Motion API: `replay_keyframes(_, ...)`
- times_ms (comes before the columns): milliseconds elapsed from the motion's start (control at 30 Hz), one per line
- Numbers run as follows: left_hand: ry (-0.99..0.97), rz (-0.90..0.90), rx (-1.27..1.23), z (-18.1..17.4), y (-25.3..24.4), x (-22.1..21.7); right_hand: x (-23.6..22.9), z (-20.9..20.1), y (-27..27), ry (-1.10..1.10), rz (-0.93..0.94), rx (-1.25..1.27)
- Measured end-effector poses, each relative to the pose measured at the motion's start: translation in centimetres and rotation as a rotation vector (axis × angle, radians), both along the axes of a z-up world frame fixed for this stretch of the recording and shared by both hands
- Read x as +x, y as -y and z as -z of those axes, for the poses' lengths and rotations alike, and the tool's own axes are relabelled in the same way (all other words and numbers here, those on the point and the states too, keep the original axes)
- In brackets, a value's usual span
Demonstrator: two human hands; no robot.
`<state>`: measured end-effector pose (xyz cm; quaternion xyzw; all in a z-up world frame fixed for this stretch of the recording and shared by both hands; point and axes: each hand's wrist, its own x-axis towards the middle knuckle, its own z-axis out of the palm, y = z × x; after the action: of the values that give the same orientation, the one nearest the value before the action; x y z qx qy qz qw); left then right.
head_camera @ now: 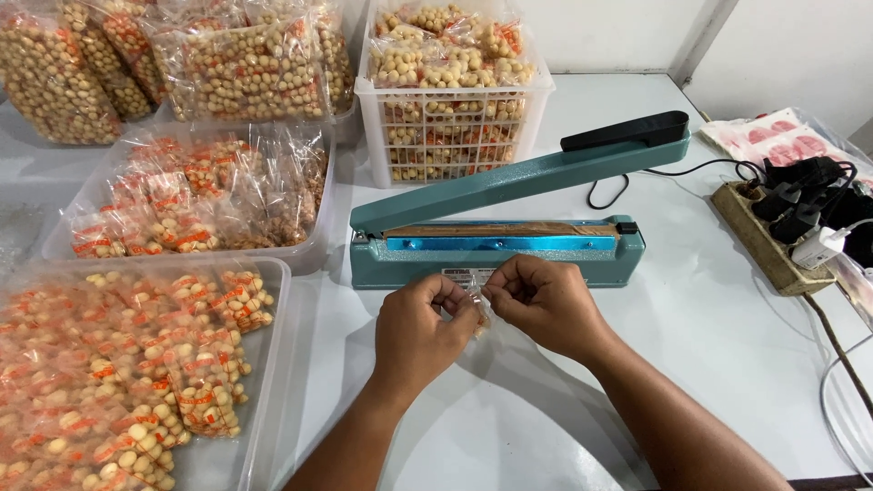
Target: The person repeatedly places small transparent packets containing round snack items into a teal impulse heat sealer, presses the handle to seal the top, and then removes the sealed packet. The process is repeated for multiple packets throughout the clip.
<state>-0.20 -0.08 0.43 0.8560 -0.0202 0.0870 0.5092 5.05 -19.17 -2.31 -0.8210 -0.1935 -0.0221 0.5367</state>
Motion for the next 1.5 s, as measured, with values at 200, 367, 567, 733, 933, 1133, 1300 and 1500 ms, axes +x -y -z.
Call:
replay_keyframes(200,0.092,0.012,-0.05,0.7,0.0,0.0,-0.2,-0.4,-0.3,-0.01,-0.006,0.064)
replay_keyframes(367,0.03,-0.099,-0.031,1.7,0.5,-0.7,-0.9,1.2,-0.3,-0.003,0.06,-0.04)
replay_keyframes(567,0.263,-0.057,-0.003,2.3,0.5,-0.1,-0.8,1.0,-0.7,0.175,0.037,-0.033)
replay_keyframes(733,0.249,-0.168,-0.039,4.0,1.2,0.0,-0.8,2.4,-0.4,0.219,0.01,0.029)
replay_keyframes(933,0.061,-0.244,0.016,4.8,0.6,0.9,-0.5,2.2,-0.7,0.148,-0.002,0.121)
replay_keyframes(1133,0.163,-0.135,-0.073,3.5,-0.4,0.8,-0.2,1.9,-0.5,0.182,0.023,0.006)
replay_keyframes(1300,0.033,-0.134,-0.182,2.7,-0.3,0.9,-0.2,0.7,-0.6,0.04,0.067,-0.036)
replay_keyframes(1500,0.063,-0.086,-0.061,2.1,-0.4,0.8,-0.1,0.7,-0.8,0.092,0.056,-0.078)
